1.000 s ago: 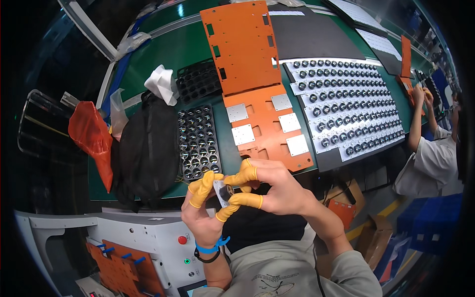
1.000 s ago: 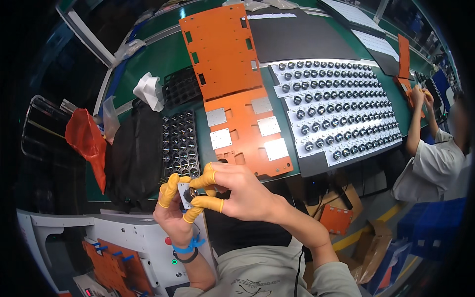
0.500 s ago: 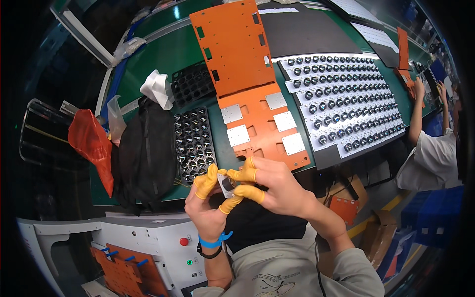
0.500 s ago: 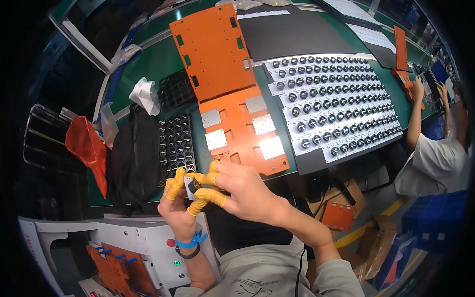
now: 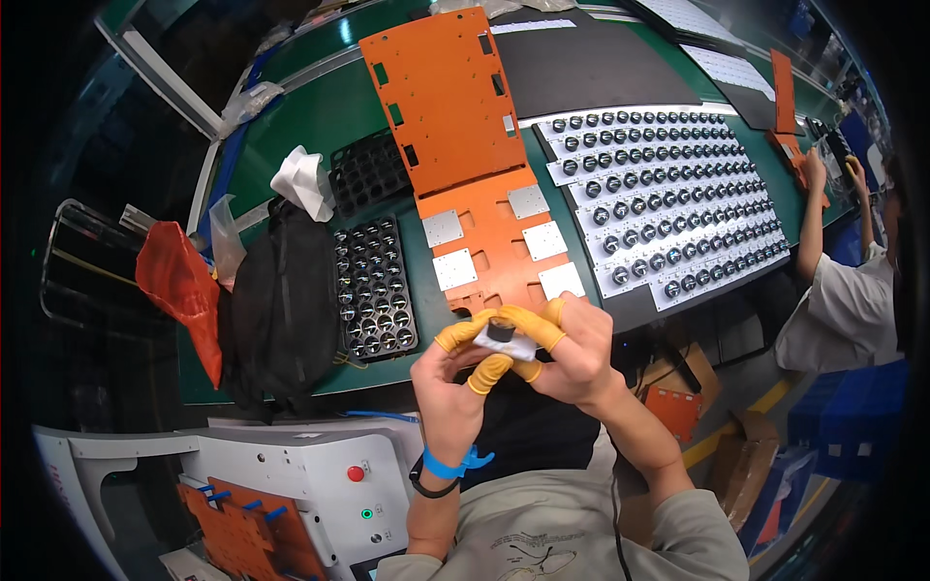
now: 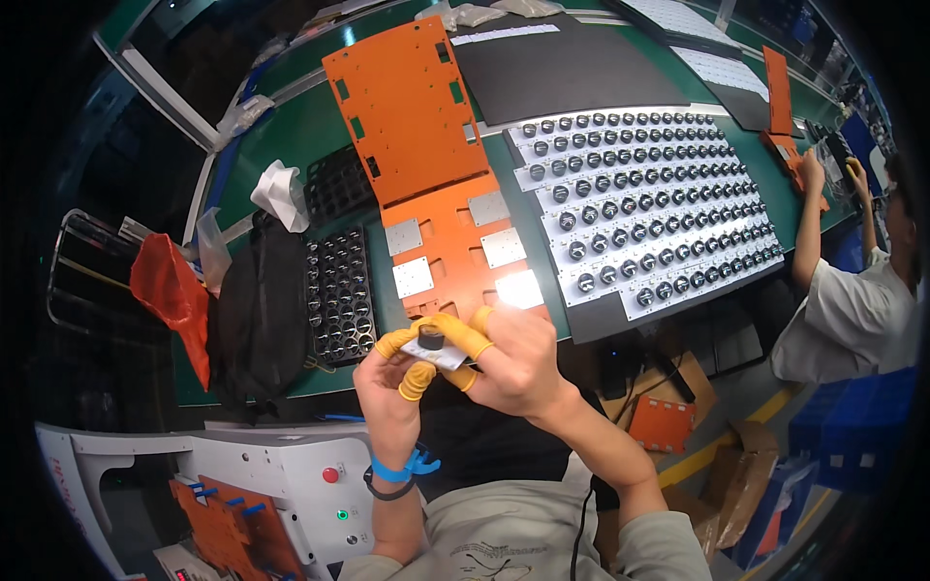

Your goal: The person assembles small electronic components onto orange circuit boards. They pick up small square parts from a tray, peel off backing films, and place them onto designated spots on the boards. The person also uses a machine to process the boards and handles various small parts and tools on the workbench.

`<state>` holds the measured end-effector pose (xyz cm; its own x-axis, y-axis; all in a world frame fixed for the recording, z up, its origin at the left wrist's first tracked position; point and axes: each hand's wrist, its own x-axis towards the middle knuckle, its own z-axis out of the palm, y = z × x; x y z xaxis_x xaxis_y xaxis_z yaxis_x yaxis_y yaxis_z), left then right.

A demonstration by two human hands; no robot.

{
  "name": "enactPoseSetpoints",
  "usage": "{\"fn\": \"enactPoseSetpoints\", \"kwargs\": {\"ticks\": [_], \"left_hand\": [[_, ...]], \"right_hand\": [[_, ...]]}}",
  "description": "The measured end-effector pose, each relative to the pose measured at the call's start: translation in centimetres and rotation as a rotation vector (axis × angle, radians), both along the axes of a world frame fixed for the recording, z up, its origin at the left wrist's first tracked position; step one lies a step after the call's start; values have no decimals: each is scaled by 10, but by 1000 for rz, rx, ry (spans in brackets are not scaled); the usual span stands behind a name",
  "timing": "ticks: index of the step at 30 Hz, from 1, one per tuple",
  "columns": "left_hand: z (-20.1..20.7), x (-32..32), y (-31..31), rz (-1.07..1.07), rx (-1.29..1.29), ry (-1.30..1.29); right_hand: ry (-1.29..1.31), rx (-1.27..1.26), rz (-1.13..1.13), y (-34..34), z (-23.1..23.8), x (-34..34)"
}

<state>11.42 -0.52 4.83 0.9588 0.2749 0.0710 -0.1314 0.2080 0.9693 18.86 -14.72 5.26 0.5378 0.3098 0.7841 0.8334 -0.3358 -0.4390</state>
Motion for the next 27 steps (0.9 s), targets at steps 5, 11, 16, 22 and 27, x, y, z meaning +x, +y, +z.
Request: {"fn": "enactPoseSetpoints", "kwargs": {"ticks": [5,11,16,22,27], "left_hand": [[7,6,16,46,292,-7],[6,4,22,53,552,-49],[3,10,28,235,602,66],[-11,18,41,339,855,413],[-9,25,37,248,941,534]], "right_hand": [[174,-42,184,-13,1,4],[425,-63,329,-12,-16,8],[599,-12,373,-14,-17,15],[642,28,235,-25,-19,17],[617,33,223,-32,-22,18]]}}
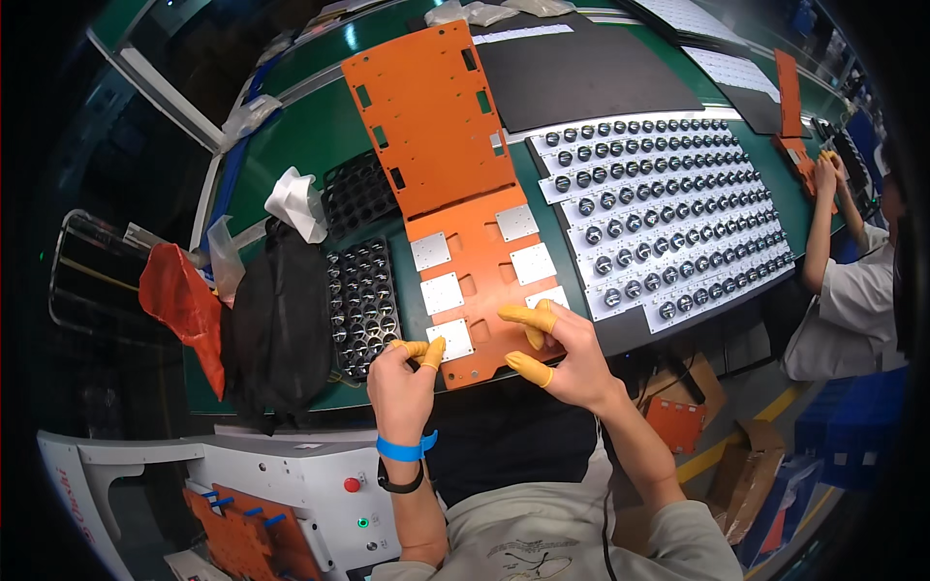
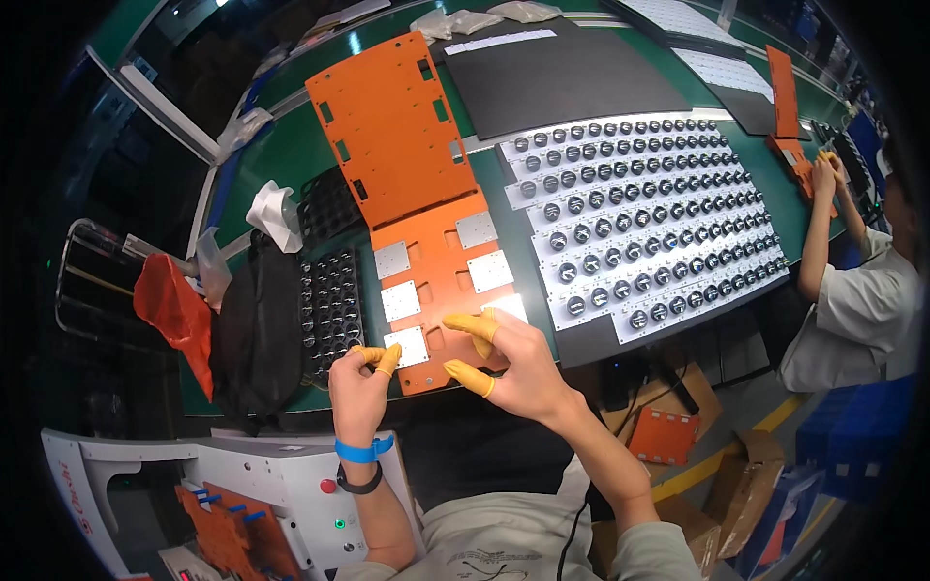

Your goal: The person assembles small electronic components onto orange circuit boards. They pick up small square parts from a tray, peel off backing films, and place them onto designated spots on the boards. The person also uses a machine to process the boards and handles various small parts and tools on the workbench.

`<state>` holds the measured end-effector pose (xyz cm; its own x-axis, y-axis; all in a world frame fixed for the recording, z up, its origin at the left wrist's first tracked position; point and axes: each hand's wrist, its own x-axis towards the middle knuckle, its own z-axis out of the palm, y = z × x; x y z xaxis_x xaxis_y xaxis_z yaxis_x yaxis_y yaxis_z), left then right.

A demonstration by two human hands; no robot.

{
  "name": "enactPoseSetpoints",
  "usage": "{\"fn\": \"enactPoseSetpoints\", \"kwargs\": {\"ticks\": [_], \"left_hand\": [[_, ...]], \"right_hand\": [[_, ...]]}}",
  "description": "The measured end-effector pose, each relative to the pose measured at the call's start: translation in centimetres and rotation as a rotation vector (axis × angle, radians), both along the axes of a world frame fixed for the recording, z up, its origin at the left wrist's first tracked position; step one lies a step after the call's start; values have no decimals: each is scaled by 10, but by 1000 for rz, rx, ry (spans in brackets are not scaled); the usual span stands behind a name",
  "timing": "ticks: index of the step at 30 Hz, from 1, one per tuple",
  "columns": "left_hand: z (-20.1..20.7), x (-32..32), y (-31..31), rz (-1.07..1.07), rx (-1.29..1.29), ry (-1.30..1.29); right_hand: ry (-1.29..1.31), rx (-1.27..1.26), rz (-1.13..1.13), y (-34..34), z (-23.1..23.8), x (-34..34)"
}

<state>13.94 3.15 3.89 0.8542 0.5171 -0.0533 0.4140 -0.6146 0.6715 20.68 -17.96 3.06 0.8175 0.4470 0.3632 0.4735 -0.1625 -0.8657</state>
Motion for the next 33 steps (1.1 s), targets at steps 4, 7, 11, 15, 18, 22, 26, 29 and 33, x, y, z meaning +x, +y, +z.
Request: {"fn": "enactPoseSetpoints", "kwargs": {"ticks": [4,7,11,15,18,22,26,29,33], "left_hand": [[6,2,-12,-34,118,42],[-3,-1,-16,-35,223,-89],[1,-1,-17,-38,178,-59],[-2,0,-16,-48,122,-89],[-15,-4,-10,-76,96,-189],[-20,-2,-14,-98,73,-207],[-25,-1,-7,-153,93,-244],[-23,-1,-2,-179,70,-210],[-15,-1,-3,-114,-110,-98]], "right_hand": [[-59,19,9,-4,2,2],[-105,21,32,-5,15,4],[-172,30,56,2,32,18],[-243,30,37,20,51,51],[-294,33,-26,40,65,82],[-512,-1,-257,60,72,141],[-607,-138,-419,79,68,191],[-661,-297,-530,87,61,220],[-306,-448,-566,91,66,245]]}}
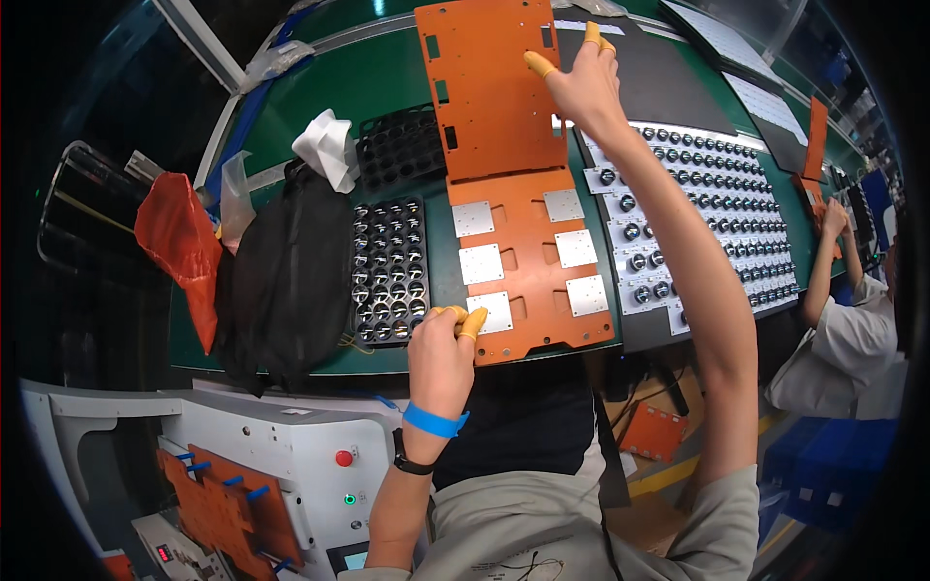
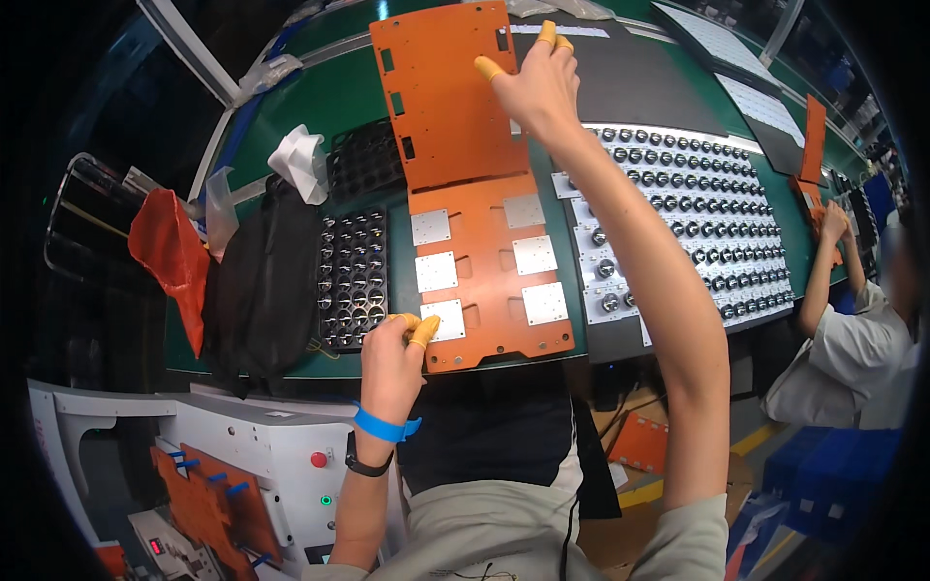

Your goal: The person assembles small electronic components onto orange circuit boards. They pick up small square parts from a tray, peel off backing films, and place them onto designated spots on the boards. The person also uses a machine to process the boards and handles various small parts and tools on the workbench.

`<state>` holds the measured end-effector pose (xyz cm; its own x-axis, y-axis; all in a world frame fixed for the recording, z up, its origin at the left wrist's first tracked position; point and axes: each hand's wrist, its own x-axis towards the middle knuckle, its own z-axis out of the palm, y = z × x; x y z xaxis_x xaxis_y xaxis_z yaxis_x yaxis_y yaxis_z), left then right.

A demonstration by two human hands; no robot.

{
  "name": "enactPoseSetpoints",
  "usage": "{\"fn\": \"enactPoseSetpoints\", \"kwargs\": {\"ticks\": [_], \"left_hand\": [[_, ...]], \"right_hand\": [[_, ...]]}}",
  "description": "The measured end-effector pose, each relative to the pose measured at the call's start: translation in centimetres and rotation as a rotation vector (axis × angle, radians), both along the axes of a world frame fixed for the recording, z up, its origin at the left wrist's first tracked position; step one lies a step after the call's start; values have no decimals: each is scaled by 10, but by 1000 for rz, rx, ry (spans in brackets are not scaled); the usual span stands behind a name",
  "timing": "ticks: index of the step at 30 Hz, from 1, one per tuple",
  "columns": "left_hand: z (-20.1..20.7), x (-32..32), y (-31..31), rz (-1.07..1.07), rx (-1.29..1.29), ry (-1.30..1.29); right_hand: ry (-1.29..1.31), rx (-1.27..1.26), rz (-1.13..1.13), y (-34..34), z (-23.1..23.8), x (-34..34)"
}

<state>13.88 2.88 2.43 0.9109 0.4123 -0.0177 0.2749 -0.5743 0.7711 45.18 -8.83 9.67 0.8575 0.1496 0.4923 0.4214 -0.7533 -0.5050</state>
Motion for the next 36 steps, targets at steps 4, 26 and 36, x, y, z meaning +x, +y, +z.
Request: {"fn": "enactPoseSetpoints", "kwargs": {"ticks": [4,26,36], "left_hand": [[1,1,-2,-38,121,-40],[-10,-9,-1,61,-379,65],[-26,-30,16,-74,-871,121]], "right_hand": [[171,329,184,0,-7,25],[-426,-177,800,-115,0,-159],[-253,-277,682,-121,-53,-215]]}}
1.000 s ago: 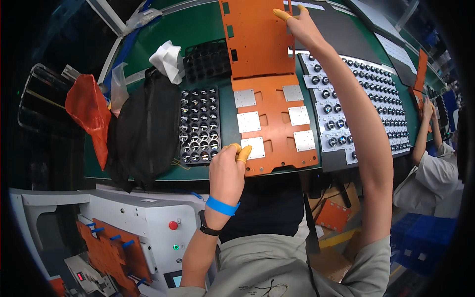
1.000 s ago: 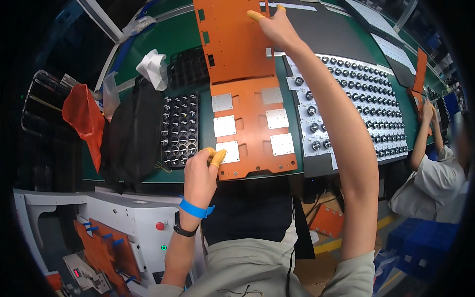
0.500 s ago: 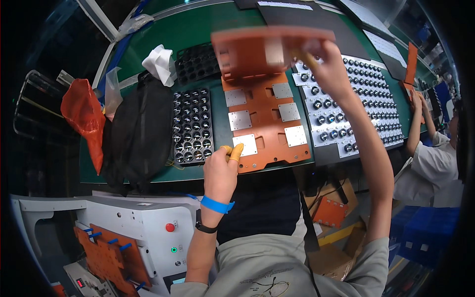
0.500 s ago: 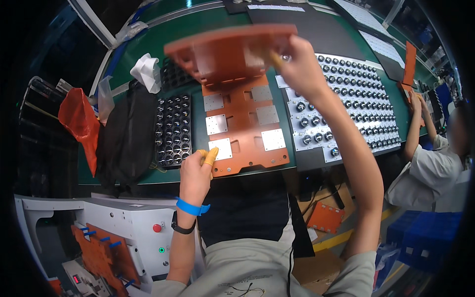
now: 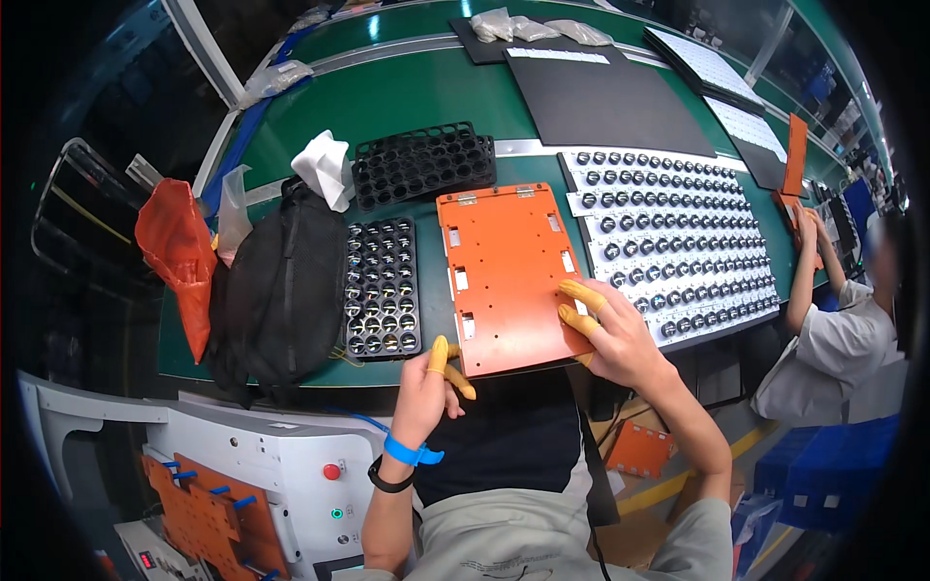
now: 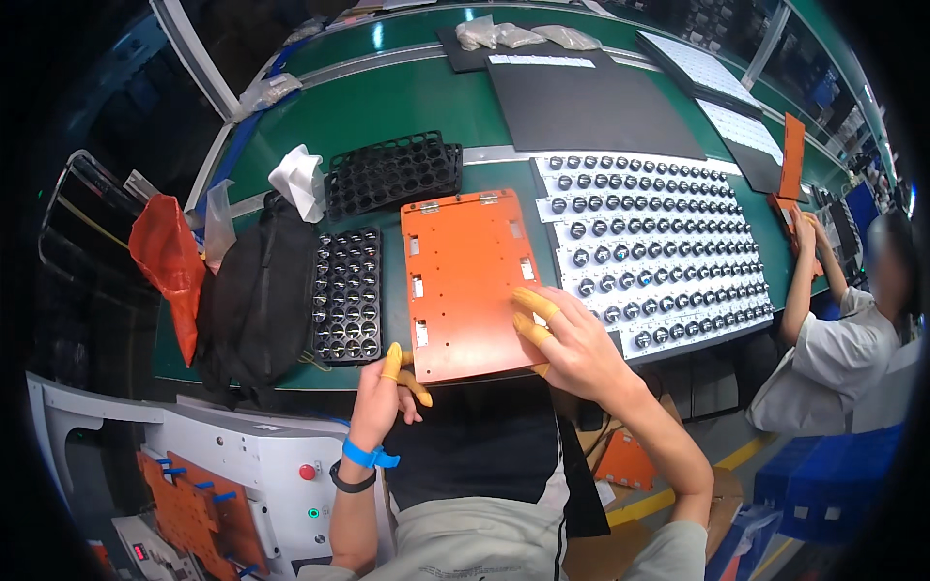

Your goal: The person assembles small electronic components onto orange circuit boards. They pick up small square parts from a tray, peel off backing films, and place them onto designated spots on the boards. The person also uses a machine to process the boards and handles various small parts and tools on the workbench.

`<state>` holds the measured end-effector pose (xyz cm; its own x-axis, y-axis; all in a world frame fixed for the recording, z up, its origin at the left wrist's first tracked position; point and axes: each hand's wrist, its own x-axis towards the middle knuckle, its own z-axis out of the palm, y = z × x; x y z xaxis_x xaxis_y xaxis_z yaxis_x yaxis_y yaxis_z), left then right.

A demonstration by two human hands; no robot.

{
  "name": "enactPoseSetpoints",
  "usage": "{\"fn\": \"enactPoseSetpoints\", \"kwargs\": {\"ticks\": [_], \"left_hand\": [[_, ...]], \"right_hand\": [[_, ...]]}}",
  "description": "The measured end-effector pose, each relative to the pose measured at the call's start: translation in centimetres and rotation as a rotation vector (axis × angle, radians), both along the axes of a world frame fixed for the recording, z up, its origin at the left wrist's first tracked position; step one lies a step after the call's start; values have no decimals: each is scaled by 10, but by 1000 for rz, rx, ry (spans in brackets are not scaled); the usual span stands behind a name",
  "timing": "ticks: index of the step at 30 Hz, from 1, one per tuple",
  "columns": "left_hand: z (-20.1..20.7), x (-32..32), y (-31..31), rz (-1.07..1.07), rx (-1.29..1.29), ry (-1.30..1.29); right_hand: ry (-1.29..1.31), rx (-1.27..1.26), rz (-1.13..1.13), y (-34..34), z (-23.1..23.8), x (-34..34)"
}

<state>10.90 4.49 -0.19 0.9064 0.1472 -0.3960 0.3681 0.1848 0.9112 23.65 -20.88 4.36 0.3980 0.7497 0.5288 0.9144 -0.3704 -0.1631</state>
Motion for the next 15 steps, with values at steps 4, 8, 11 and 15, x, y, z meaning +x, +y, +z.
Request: {"fn": "enactPoseSetpoints", "kwargs": {"ticks": [4,8,11,15], "left_hand": [[-6,-12,-15,37,-47,-55],[-24,-22,-31,-11,-193,-126],[-31,-24,-41,63,-278,-153],[-39,-22,-35,2,-222,-204]], "right_hand": [[56,-97,17,-1,5,5],[119,-151,20,1,14,4],[143,-197,5,1,17,2],[236,-215,-8,-1,12,-5]]}}
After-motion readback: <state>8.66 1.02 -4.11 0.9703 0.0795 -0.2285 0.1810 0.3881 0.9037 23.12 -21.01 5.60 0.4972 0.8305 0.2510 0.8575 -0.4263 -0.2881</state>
